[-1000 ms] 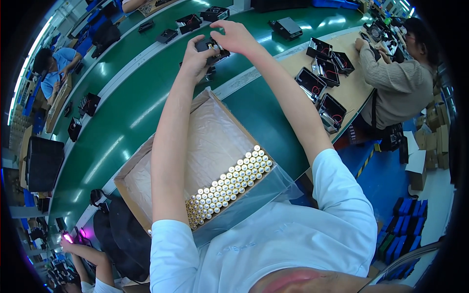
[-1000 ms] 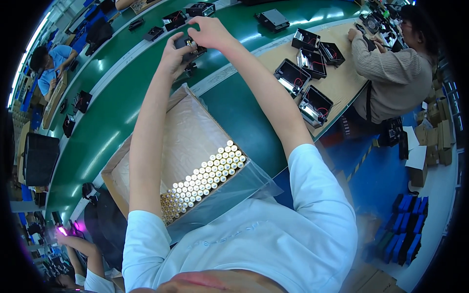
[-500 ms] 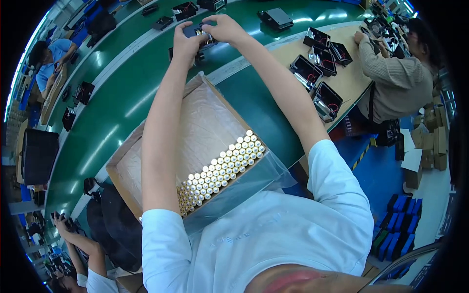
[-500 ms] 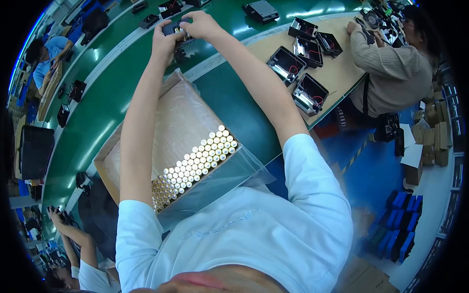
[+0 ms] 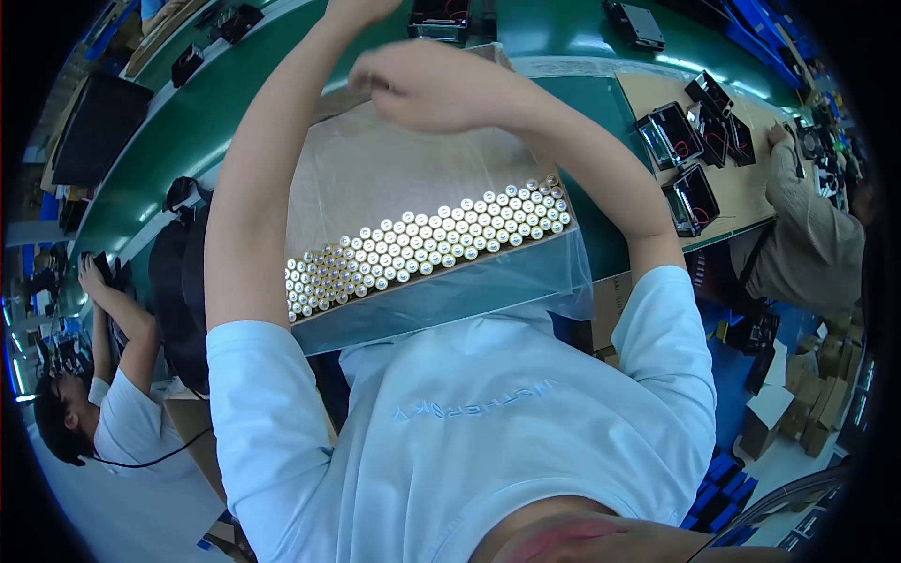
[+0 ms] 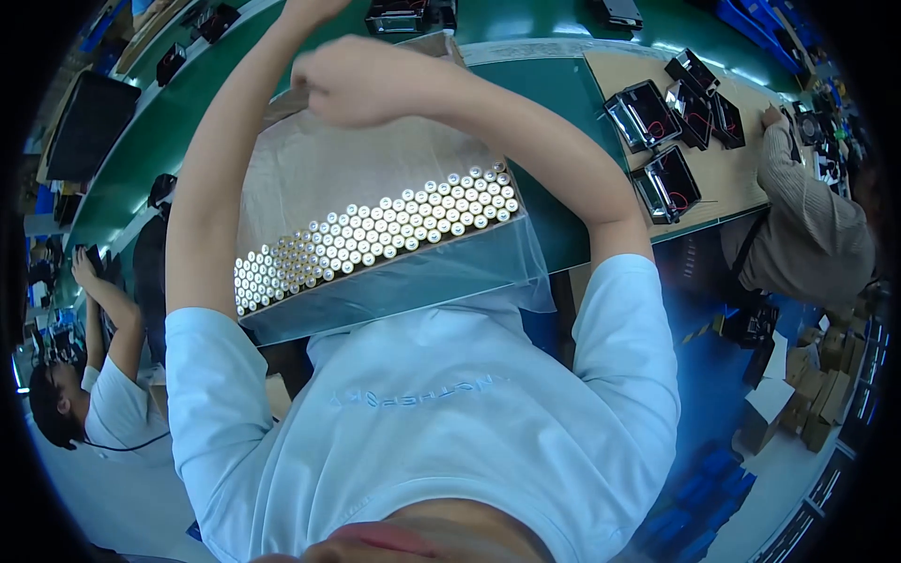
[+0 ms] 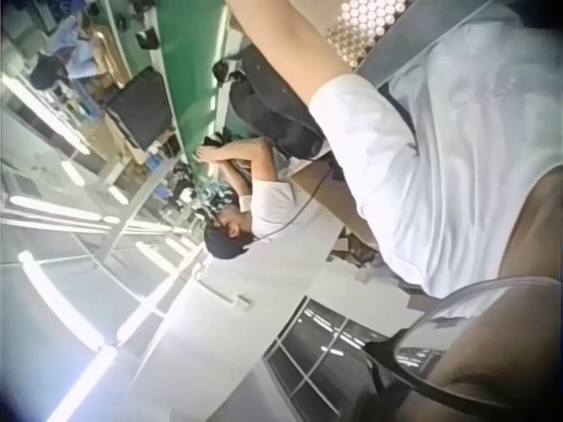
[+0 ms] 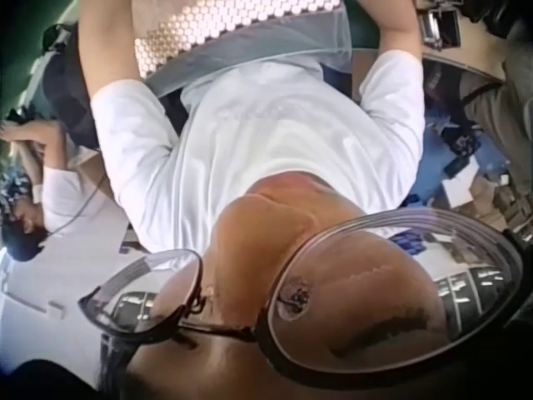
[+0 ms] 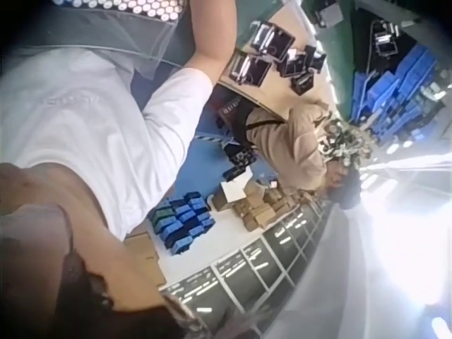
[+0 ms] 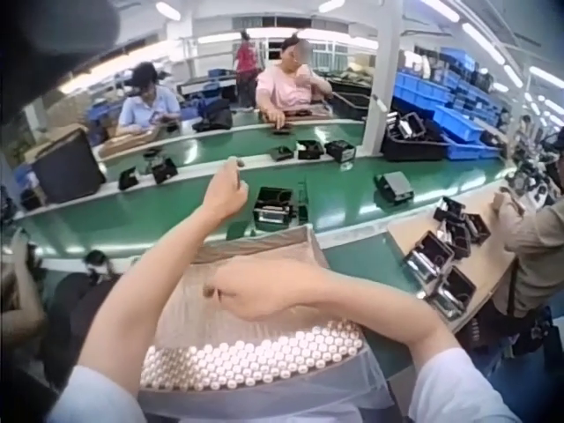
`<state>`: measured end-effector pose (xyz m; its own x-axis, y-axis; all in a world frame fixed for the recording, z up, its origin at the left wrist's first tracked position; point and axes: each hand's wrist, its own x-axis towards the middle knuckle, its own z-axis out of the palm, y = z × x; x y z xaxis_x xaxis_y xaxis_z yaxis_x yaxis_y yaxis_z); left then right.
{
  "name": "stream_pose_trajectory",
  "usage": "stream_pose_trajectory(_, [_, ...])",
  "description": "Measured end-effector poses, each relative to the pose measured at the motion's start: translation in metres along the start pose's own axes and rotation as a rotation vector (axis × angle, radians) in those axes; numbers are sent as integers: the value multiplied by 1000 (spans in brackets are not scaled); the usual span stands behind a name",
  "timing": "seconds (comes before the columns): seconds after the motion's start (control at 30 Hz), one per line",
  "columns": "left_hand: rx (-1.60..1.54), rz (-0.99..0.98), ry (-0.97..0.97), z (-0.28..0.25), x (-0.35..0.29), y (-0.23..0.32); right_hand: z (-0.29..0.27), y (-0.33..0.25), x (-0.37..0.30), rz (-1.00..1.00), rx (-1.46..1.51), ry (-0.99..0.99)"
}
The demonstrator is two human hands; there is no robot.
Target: Assembling electronic components by picking small cylindrical parts from a tray and inserting them into housings on an assembly line.
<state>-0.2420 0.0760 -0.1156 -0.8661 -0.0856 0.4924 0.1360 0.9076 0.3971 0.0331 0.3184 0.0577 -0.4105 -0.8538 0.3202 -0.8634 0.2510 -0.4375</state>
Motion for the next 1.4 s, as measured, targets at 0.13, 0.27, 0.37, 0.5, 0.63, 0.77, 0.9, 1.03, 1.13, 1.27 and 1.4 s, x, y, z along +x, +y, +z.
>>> stream_pose_trajectory(0.13, [56, 43, 181, 11, -25, -21, 1, -51, -8, -100, 98, -592])
stream_pose_trajectory(0.27, [-114, 105, 288, -30, -53, 8, 32, -34, -20, -69, 137, -813])
stream_pose_trajectory(0.37, [-268, 170, 376, -79, -92, 98, 34, -26, -27, -64, 170, -823])
stream_pose_trajectory(0.5, [-184, 275, 395, -107, -100, 32, 36, -46, -16, -201, 202, -782])
stream_pose_trajectory(0.63, [-176, 406, 383, -94, -92, 29, 33, -48, -17, -198, 161, -771])
stream_pose_trajectory(0.77, [-215, 282, 335, -100, -98, 84, 29, -46, -23, -182, 145, -762])
stream_pose_trajectory(0.9, [-232, 127, 293, -125, -104, 111, 30, -50, -20, -197, 130, -745])
stream_pose_trajectory(1.03, [-257, 114, 296, -127, -102, 109, 34, -49, -21, -217, 113, -737])
stream_pose_trajectory(1.13, [-265, 88, 310, -126, -103, 109, 34, -49, -21, -222, 131, -713])
stream_pose_trajectory(1.27, [-271, 68, 319, -125, -101, 110, 40, -45, -24, -240, 160, -669])
stream_pose_trajectory(1.4, [-86, 15, 165, -125, -94, 102, 40, -47, -23, -234, 185, -632])
